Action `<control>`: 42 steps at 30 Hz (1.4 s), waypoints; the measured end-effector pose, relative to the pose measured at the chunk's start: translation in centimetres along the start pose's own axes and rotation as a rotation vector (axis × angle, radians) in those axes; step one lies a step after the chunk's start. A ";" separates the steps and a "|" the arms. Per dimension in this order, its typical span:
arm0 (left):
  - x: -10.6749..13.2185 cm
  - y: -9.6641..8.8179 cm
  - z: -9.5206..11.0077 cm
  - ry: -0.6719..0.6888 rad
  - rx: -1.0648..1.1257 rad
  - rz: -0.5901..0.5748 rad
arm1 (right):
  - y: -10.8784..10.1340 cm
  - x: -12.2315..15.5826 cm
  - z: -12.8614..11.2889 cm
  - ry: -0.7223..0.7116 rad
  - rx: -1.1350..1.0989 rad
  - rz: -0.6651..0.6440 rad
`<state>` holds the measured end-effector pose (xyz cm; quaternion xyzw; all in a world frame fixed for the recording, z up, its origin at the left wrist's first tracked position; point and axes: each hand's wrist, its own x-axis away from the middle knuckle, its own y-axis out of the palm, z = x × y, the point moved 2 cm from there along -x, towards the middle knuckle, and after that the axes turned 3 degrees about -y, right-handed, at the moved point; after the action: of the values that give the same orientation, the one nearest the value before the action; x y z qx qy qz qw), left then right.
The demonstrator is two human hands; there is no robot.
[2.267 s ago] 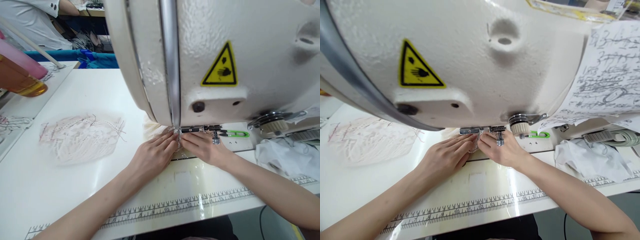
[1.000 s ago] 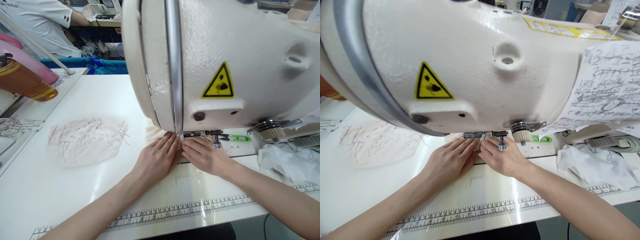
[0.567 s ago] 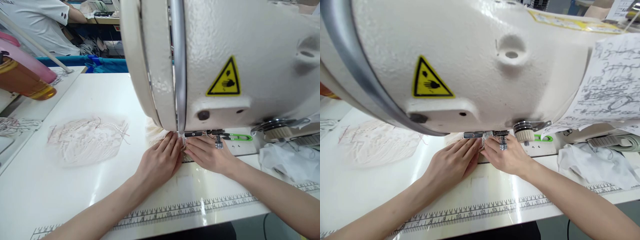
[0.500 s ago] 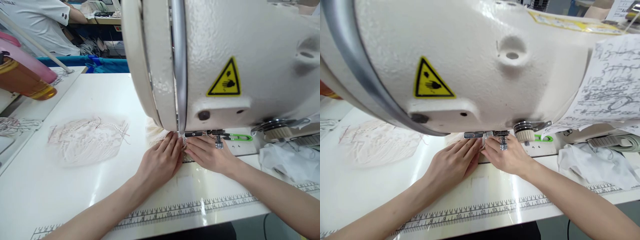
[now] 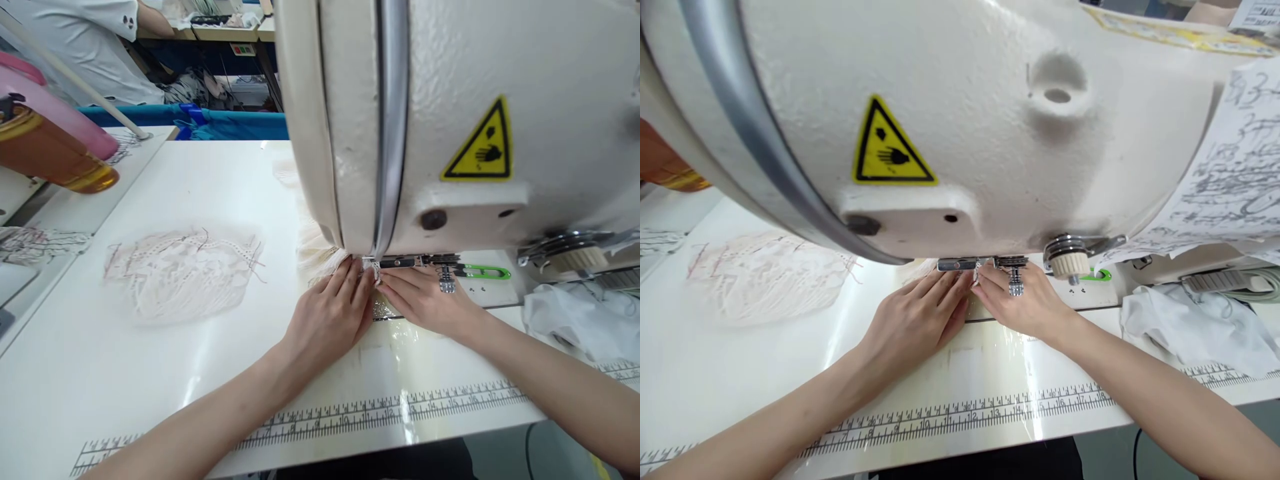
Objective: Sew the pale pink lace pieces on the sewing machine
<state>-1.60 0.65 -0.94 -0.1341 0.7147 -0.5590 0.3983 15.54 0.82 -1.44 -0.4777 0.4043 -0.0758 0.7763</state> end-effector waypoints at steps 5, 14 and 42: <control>0.1 0.0 0.0 0.085 -0.060 0.055 | 0.5 0.3 0.2 0.066 -0.080 0.020; 0.3 0.3 -0.7 0.028 -0.027 0.022 | 0.5 0.6 -0.5 0.131 -0.013 -0.028; -0.6 0.4 -1.7 0.007 -0.076 0.034 | 0.3 0.3 0.2 0.270 -0.071 -0.196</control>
<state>-2.38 2.32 -0.95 -0.1348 0.7389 -0.5252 0.4000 15.82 1.01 -1.80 -0.5274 0.4590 -0.2004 0.6863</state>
